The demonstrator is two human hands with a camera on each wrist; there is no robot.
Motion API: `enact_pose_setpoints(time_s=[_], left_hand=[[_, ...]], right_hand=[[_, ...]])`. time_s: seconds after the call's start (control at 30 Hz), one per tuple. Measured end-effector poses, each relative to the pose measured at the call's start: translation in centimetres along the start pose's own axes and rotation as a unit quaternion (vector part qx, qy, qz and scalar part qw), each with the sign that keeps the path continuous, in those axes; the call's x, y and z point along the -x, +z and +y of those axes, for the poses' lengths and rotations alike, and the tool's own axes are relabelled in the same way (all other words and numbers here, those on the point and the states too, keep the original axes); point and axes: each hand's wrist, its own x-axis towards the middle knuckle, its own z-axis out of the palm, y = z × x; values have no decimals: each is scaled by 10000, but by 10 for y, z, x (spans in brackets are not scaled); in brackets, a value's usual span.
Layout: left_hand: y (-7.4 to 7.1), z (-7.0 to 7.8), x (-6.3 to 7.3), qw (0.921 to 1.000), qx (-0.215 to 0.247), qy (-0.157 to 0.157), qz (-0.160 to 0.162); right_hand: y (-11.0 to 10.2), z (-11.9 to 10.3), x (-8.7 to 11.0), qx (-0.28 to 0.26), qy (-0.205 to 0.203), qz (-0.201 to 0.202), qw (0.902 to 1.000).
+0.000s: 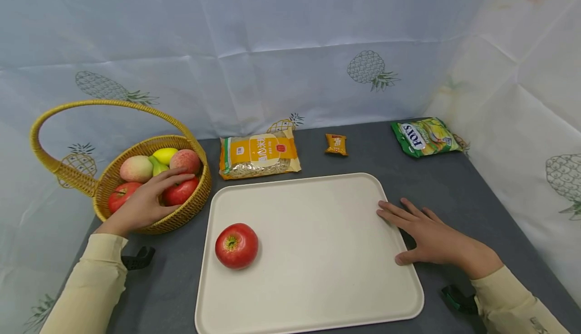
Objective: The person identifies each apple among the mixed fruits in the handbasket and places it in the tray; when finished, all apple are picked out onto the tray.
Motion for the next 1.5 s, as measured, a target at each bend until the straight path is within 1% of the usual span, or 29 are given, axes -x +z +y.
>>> enact_pose_setpoints(time_s=[0.3, 0.4, 0.57, 0.63, 0.77, 0.87, 1.0, 1.1, 1.2, 1.3, 1.33, 1.43, 1.5], left_hand=[[1, -2, 1, 9999, -96, 86, 88], [-1, -1, 2, 9995, -172, 109, 232], [-7, 3, 4, 9976, -271, 181, 607], [-11, 8, 4, 9966, -294, 157, 760], [-23, 23, 3, 9937, -394, 154, 1036], [-29, 35, -2, 9912, -420, 412, 1185], [-32, 60, -14, 9861, -349, 986, 1287], [-29, 83, -24, 9820, -260, 1418, 1224], [-21, 104, -35, 9782, -120, 1825, 983], [-9, 124, -47, 9727, 58, 2246, 572], [-5, 131, -51, 9714, 108, 2335, 407], [8, 150, -61, 9668, 303, 2536, -79], [16, 162, -67, 9651, 417, 2560, -372]], right_hand=[[1, 0, 1, 11, 6, 11, 10000], [0, -1, 0, 15, -13, 1, 10000], [1, -1, -1, 29, -14, -11, 10000], [1, -1, 0, 29, 3, -11, 10000], [0, -1, 0, 37, 9, -7, 10000], [1, -1, 0, 47, -8, 10, 10000], [1, -1, 1, 18, -1, 20, 10000], [1, -2, 2, -22, 12, 17, 10000], [1, -2, 1, -33, 18, 19, 10000], [1, -1, 1, -25, 16, 33, 10000], [1, -1, 1, -22, 24, 29, 10000], [0, -2, 1, -36, 44, 17, 10000], [0, -2, 1, -50, 53, 3, 10000]])
